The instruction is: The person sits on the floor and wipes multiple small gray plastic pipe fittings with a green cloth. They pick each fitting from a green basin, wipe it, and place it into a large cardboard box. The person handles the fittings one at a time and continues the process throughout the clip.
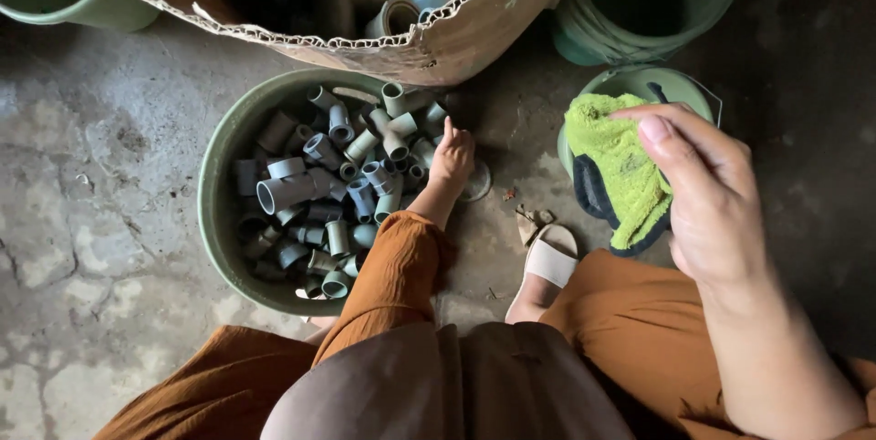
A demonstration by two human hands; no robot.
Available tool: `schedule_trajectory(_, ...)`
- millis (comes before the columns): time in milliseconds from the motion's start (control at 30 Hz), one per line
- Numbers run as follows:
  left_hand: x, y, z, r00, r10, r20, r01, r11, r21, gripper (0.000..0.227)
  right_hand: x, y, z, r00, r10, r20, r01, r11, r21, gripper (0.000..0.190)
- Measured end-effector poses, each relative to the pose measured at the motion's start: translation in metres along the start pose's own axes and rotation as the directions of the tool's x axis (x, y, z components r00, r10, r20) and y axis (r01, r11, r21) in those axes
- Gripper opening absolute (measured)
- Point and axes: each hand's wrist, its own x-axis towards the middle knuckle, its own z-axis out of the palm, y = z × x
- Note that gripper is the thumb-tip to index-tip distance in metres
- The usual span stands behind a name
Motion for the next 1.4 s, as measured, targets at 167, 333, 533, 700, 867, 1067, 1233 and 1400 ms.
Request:
schedule_trajectory(167,-0.012,-0.045,-0.073,0.968,-0.236,0.083,0.249,0.926,-0.282,0.054,0.001,0.008,-0.004,1.0,-0.014,0.001,0.014,0.999,0.032,0.026)
schedule_trajectory(333,-0.038,-0.069,-0.111,0.805,-0.579,0.128,0.546,0.639,-0.542,0.06,0.003,0.005,0.003,0.999,-0.047,0.004,0.047,0.998,0.042,0.026)
schedule_trajectory(533,-0.06,-0.091,-0.096,0.632,-0.743,0.22,0.666,0.376,-0.645,0.071,0.005,0.006,0.01,0.999,-0.045,0.027,0.042,0.995,0.088,0.027)
schedule_trajectory(700,-0.081,-0.128,-0.107,0.487,-0.775,0.403,0.76,0.149,-0.633,0.072,0.013,0.022,0.018,0.994,-0.11,0.022,0.106,0.984,0.146,0.019)
schedule_trajectory(867,-0.091,-0.194,-0.223,0.403,-0.782,0.476,0.744,-0.023,-0.668,0.077,0.002,-0.011,0.037,0.998,0.039,0.043,-0.051,0.943,0.328,0.018)
schedule_trajectory(1067,-0.118,-0.226,-0.421,0.617,-0.704,0.352,0.314,-0.19,-0.93,0.059,-0.011,-0.01,0.068,0.996,-0.091,0.024,0.07,0.882,0.467,0.015)
schedule_trajectory(1233,-0.129,-0.192,-0.461,0.67,-0.701,0.245,-0.002,-0.331,-0.944,0.042,-0.078,-0.032,0.122,0.663,-0.749,0.021,0.744,0.661,0.097,0.027)
schedule_trajectory(1400,-0.131,-0.165,-0.488,0.739,-0.593,0.32,-0.08,-0.548,-0.833,0.042,-0.052,-0.023,0.13,0.737,-0.675,-0.013,0.675,0.737,-0.014,0.035)
